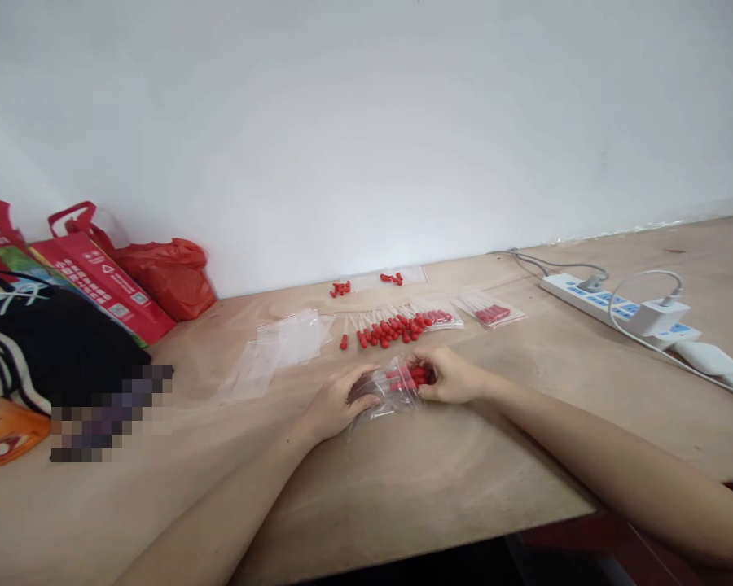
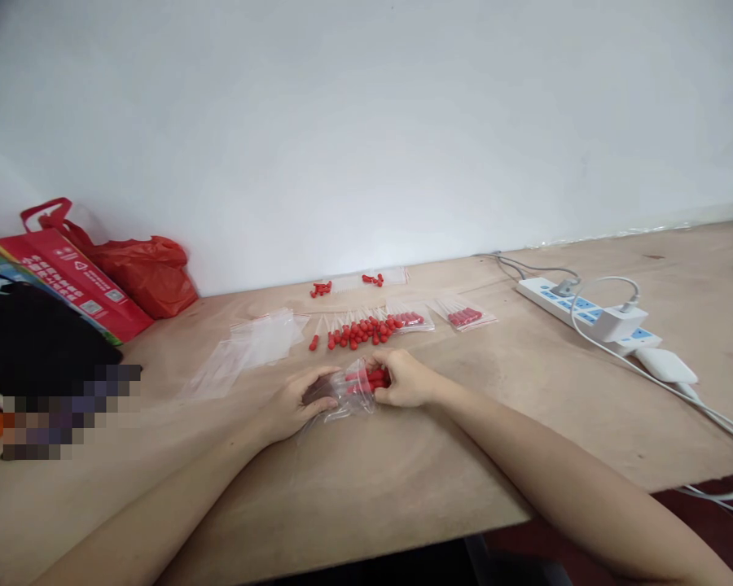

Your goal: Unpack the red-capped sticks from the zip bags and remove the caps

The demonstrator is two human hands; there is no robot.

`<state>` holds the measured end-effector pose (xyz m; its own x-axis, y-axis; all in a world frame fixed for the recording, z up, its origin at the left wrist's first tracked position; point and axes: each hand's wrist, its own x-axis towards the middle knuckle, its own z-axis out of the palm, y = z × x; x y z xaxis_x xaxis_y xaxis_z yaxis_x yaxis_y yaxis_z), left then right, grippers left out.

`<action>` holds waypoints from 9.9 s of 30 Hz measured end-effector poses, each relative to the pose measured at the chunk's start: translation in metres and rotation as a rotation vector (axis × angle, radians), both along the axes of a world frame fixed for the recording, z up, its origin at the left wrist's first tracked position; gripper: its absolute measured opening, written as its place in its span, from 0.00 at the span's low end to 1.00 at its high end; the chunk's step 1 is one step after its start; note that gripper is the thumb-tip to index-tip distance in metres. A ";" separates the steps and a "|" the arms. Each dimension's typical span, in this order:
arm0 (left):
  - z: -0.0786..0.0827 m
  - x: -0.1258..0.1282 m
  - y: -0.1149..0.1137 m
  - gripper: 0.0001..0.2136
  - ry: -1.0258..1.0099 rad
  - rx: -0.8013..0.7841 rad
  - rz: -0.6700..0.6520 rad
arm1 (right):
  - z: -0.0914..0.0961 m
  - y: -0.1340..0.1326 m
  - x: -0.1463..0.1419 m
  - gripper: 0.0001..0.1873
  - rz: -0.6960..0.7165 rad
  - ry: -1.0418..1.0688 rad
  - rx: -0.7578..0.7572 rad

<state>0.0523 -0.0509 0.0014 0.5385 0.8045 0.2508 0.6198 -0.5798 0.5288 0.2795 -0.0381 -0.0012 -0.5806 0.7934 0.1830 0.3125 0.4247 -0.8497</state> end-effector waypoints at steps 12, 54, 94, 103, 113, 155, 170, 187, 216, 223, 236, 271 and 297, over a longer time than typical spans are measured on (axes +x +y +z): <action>-0.002 -0.004 0.003 0.19 0.005 -0.003 0.025 | -0.005 0.024 0.018 0.18 -0.043 0.347 -0.410; 0.004 -0.011 -0.001 0.18 0.148 -0.034 -0.056 | -0.009 0.093 -0.015 0.13 -0.757 -0.042 0.469; 0.015 -0.010 -0.004 0.34 0.403 -0.075 -0.275 | 0.012 0.029 0.052 0.13 -0.100 0.126 -0.043; 0.005 -0.006 -0.005 0.20 0.151 -0.038 0.071 | 0.020 0.072 0.020 0.13 -0.658 0.424 0.230; 0.000 -0.016 0.001 0.14 0.105 -0.213 0.365 | 0.006 0.080 -0.075 0.06 -0.697 -0.244 0.592; -0.006 -0.005 0.038 0.24 0.193 0.082 0.378 | 0.000 0.119 0.061 0.10 -0.946 -0.545 -0.058; -0.006 0.010 0.077 0.30 0.234 -0.032 0.235 | 0.027 0.104 0.063 0.04 -1.067 -0.227 0.349; -0.002 -0.017 0.008 0.25 -0.234 0.400 0.099 | -0.010 0.012 0.000 0.19 0.017 0.372 -0.313; 0.014 0.038 0.032 0.13 0.285 0.375 -0.280 | -0.012 -0.001 -0.002 0.08 -0.259 -0.280 0.074; 0.017 0.043 0.033 0.11 0.350 0.418 -0.314 | -0.012 -0.003 -0.001 0.06 -0.256 -0.228 0.055; 0.000 0.036 0.043 0.07 0.163 0.462 -0.309 | -0.011 -0.011 0.001 0.10 -0.112 -0.118 0.408; 0.007 0.033 0.037 0.11 0.170 0.396 -0.400 | -0.015 -0.008 0.000 0.12 -0.193 -0.275 1.062; 0.040 0.021 0.031 0.11 0.271 0.433 -0.403 | 0.000 0.001 0.011 0.05 0.087 -0.391 0.910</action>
<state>0.0738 -0.0199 0.0411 0.8668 0.3827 0.3196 0.3876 -0.9204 0.0509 0.2909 -0.0370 -0.0011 -0.7793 0.3976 0.4843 0.4381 0.8983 -0.0325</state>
